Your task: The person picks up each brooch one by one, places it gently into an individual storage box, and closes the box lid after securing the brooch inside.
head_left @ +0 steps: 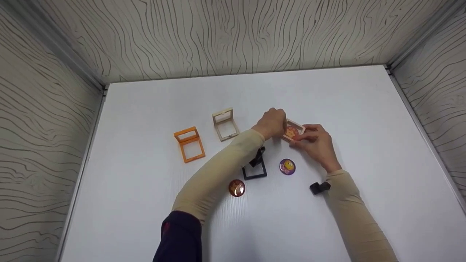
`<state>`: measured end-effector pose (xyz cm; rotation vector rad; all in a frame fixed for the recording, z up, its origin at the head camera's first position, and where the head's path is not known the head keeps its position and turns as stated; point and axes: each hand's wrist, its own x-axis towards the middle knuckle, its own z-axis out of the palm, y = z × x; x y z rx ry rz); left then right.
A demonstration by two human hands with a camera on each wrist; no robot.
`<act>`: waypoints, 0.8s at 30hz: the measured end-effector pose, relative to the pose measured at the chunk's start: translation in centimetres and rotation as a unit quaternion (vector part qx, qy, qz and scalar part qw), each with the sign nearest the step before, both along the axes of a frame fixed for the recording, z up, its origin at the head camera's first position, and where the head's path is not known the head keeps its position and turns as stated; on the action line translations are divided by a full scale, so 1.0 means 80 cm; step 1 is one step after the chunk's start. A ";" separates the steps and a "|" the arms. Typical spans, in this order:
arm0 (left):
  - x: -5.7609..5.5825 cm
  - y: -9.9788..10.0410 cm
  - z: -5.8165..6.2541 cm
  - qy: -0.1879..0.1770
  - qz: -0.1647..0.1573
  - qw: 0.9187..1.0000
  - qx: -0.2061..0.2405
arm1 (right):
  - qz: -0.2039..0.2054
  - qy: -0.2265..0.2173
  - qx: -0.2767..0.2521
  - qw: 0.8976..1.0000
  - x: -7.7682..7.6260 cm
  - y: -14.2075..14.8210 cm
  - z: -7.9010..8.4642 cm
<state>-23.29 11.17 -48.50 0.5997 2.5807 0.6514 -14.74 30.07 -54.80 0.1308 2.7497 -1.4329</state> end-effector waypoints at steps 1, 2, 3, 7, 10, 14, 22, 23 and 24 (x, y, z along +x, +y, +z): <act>0.000 0.000 0.000 0.002 0.000 1.000 -0.001 | 0.000 0.000 -0.001 1.000 0.000 0.000 0.000; 0.000 0.000 0.001 0.004 0.000 1.000 -0.002 | 0.000 0.000 -0.002 1.000 -0.001 0.000 0.000; 0.000 0.000 0.001 0.007 0.000 1.000 -0.003 | 0.001 -0.001 -0.001 1.000 -0.001 0.000 0.000; 0.002 0.000 0.001 0.018 -0.011 1.000 -0.005 | 0.000 0.002 -0.015 1.000 -0.001 0.000 0.000; 0.003 0.001 -0.001 0.027 -0.017 0.999 -0.010 | 0.000 0.004 -0.021 1.000 -0.001 -0.001 -0.001; 0.002 0.002 -0.002 0.038 -0.019 0.999 -0.014 | 0.000 0.003 -0.023 1.000 -0.001 -0.001 -0.001; 0.005 0.005 0.002 0.058 -0.021 0.998 -0.031 | 0.002 0.002 -0.022 1.000 -0.001 0.000 0.000; 0.005 0.005 0.002 0.058 -0.020 0.998 -0.032 | 0.002 0.002 -0.021 1.000 -0.001 0.000 0.000; 0.005 0.006 0.002 0.057 -0.019 0.998 -0.032 | 0.002 0.003 -0.021 1.000 -0.001 0.000 0.000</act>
